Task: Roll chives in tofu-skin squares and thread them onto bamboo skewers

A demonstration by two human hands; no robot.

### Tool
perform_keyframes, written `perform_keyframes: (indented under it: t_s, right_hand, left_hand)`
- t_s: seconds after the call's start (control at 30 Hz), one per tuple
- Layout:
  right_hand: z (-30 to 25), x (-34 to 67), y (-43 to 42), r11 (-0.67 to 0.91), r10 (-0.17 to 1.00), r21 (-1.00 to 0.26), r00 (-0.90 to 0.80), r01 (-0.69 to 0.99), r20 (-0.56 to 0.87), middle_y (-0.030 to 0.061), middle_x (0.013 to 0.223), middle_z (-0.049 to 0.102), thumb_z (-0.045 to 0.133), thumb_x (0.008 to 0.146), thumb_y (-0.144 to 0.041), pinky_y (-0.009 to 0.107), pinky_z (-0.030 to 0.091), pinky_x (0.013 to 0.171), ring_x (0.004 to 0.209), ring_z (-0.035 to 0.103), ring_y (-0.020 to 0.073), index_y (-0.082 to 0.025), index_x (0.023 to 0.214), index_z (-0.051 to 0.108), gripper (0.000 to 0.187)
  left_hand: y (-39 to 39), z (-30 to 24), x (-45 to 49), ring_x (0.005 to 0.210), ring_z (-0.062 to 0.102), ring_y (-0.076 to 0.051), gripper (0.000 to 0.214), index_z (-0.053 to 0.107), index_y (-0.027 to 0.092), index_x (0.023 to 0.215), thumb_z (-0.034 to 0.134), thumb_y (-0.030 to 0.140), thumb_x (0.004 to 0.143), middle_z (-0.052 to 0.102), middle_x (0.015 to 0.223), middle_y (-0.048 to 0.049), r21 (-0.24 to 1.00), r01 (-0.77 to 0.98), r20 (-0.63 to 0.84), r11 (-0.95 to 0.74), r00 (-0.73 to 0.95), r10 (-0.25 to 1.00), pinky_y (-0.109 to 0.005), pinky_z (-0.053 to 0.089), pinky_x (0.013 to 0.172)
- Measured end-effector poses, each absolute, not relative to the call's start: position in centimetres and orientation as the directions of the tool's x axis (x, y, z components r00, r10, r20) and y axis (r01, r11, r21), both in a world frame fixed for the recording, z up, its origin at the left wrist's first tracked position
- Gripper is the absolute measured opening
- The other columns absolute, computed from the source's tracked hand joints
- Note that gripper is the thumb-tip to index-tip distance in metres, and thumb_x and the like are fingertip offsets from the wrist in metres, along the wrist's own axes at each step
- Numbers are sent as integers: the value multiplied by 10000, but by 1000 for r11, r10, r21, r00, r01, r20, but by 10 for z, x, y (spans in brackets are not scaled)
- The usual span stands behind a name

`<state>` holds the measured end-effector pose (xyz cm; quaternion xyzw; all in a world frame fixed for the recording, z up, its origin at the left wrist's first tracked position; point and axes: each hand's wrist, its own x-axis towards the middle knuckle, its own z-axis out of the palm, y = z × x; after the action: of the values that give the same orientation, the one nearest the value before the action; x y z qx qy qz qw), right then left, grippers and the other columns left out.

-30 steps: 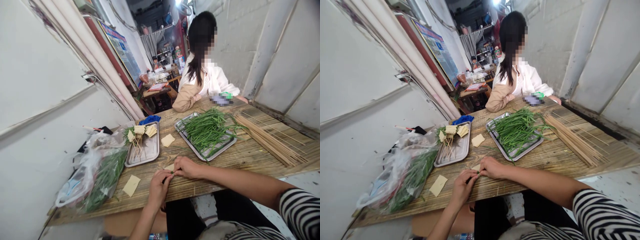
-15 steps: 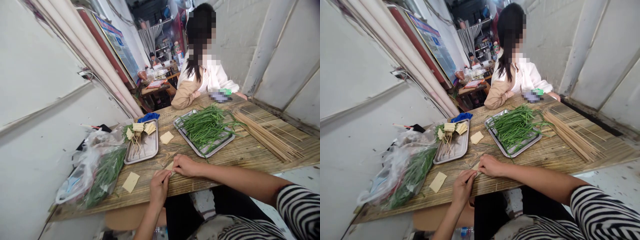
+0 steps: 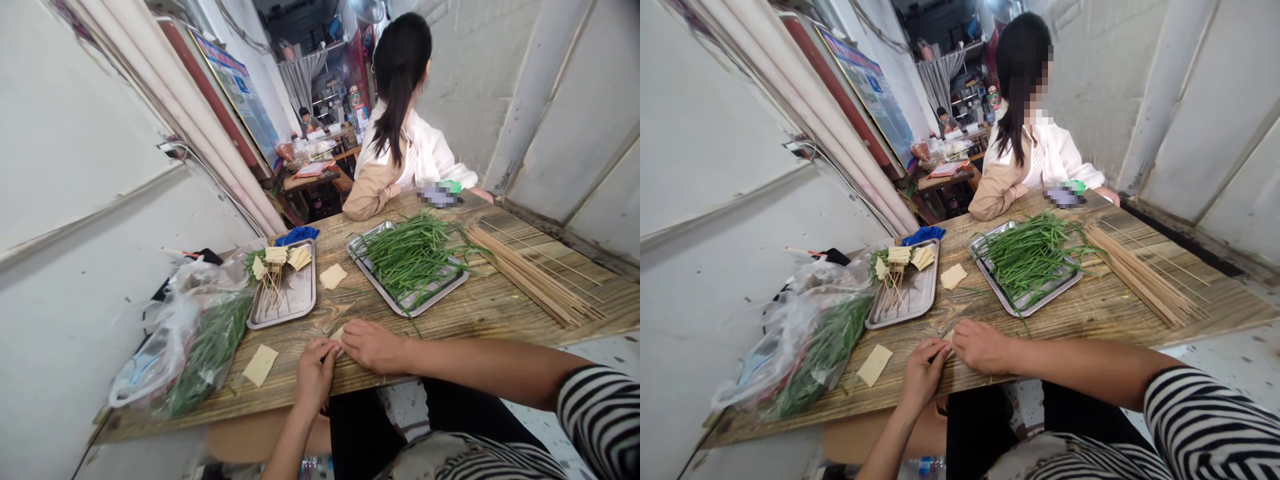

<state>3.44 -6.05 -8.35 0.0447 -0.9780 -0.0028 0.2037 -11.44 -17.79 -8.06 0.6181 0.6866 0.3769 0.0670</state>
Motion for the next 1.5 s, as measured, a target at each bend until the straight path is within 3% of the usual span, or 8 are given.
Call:
perform_keyframes:
  t_s: [0.2, 0.4, 0.5, 0.73, 1.03, 1.13, 1.33, 1.5]
  right_hand:
    - [-87, 26, -50, 994, -108, 11, -942, -110, 319, 68, 846, 562, 418, 926, -196, 340, 355, 776, 834, 449, 193, -121, 909, 601, 199]
    - [-69, 25, -46, 992, -102, -44, -959, -117, 264, 47, 857, 568, 485, 906, -239, 325, 314, 716, 852, 442, 187, -151, 791, 589, 178]
    - [-65, 23, -46, 996, -72, -43, -967, -85, 246, 47, 878, 571, 470, 920, -253, 324, 293, 677, 843, 440, 186, -155, 755, 591, 226]
    - [-70, 21, -42, 995, -90, -22, -959, -99, 269, 38, 829, 571, 502, 907, -276, 324, 289, 682, 809, 435, 182, -160, 737, 597, 227]
    - [-78, 28, -37, 987, -160, 22, -928, -162, 336, 48, 818, 572, 414, 944, -227, 315, 318, 703, 786, 448, 181, -140, 912, 608, 215]
    - [-77, 26, -36, 980, -195, 19, -926, -200, 322, 54, 815, 577, 433, 931, -218, 319, 322, 711, 778, 452, 180, -141, 861, 613, 208]
    - [-71, 11, -30, 978, -130, -123, -959, -166, 253, 53, 757, 598, 511, 892, -239, 298, 313, 671, 765, 475, 179, -145, 724, 637, 231]
    - [-68, 4, -27, 964, -87, -231, -976, -132, 198, 58, 706, 597, 559, 849, -209, 272, 288, 604, 685, 466, 160, -137, 637, 654, 243]
  left_hand:
    - [-183, -85, -115, 757, 627, -167, 209, 710, 218, 921, 509, 251, 877, 703, 816, -34, 521, 853, 435, -15, -251, 865, -306, 492, 700]
    - [-199, -94, -110, 966, 596, -202, 198, 662, 241, 1021, 535, 201, 873, 689, 1033, -57, 73, 996, 581, -47, -5, 814, -356, 387, 825]
    - [-200, -96, -107, 1020, 572, -208, 212, 631, 215, 1069, 526, 199, 886, 676, 1051, -67, -18, 999, 607, -40, 43, 794, -365, 364, 864]
    - [-192, -93, -105, 799, 574, -155, 197, 628, 183, 958, 434, 180, 922, 665, 862, -41, 82, 994, 531, -66, 12, 847, -305, 403, 731]
    - [-191, -89, -109, 771, 570, -160, 192, 642, 199, 939, 452, 179, 909, 670, 832, -25, 86, 995, 472, -52, 5, 881, -303, 376, 707]
    - [-189, -84, -109, 739, 566, -160, 204, 655, 206, 883, 453, 190, 908, 670, 802, -23, 94, 994, 448, -47, 0, 894, -298, 352, 669]
    - [-185, -79, -109, 696, 571, -169, 213, 679, 217, 851, 471, 216, 893, 663, 767, -29, 147, 989, 431, 34, -95, 897, -299, 345, 623]
    - [-185, -81, -115, 662, 575, -155, 223, 695, 240, 870, 475, 218, 898, 666, 716, -8, 201, 979, 447, -20, -74, 891, -293, 373, 621]
